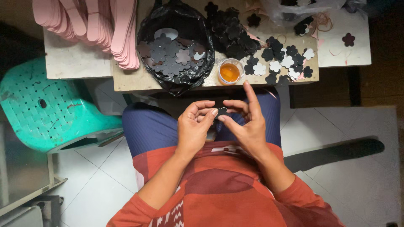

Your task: The person repeatedly picks up black and white flower-shaped craft pieces, aligns them, and presses them together by hand. They place the assembled pairs on the table and continue the process with additional pieces from a nearby pile.

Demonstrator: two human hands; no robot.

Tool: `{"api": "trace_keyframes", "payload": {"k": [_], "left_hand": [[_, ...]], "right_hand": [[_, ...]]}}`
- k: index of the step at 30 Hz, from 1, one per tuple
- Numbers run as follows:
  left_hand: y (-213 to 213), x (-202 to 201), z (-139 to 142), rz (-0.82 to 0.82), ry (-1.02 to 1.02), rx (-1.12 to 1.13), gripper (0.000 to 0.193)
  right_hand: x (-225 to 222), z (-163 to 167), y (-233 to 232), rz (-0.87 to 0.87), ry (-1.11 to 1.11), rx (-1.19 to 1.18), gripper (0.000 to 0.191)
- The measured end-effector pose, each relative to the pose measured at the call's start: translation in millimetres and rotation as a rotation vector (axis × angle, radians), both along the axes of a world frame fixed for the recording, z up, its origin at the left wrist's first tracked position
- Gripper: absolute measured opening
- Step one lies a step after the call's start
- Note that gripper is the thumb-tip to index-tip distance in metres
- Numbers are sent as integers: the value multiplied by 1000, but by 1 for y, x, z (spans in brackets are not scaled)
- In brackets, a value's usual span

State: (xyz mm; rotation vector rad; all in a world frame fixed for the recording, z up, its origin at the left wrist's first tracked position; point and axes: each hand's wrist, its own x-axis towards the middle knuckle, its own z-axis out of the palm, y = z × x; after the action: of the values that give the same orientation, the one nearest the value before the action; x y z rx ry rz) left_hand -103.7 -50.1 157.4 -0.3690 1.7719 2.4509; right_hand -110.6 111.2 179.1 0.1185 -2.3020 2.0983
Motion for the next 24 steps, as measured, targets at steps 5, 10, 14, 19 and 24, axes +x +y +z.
{"api": "trace_keyframes", "payload": {"k": [5,10,14,19,24], "left_hand": [[0,-4,2,20,-50,36,34],[-5,0,-8,16,80,105,38],[0,4,-8,30,120,138,54],[2,4,4,22,87,174,69],[4,6,13,-8,-2,129,64]], "right_hand": [[-12,-5,17,-17,-310,-501,49],[-6,-9,32,-2,-500,-796,33],[-3,-9,30,34,-510,-778,30],[5,6,19,108,-53,-120,25],[15,24,7,64,286,459,25]]}}
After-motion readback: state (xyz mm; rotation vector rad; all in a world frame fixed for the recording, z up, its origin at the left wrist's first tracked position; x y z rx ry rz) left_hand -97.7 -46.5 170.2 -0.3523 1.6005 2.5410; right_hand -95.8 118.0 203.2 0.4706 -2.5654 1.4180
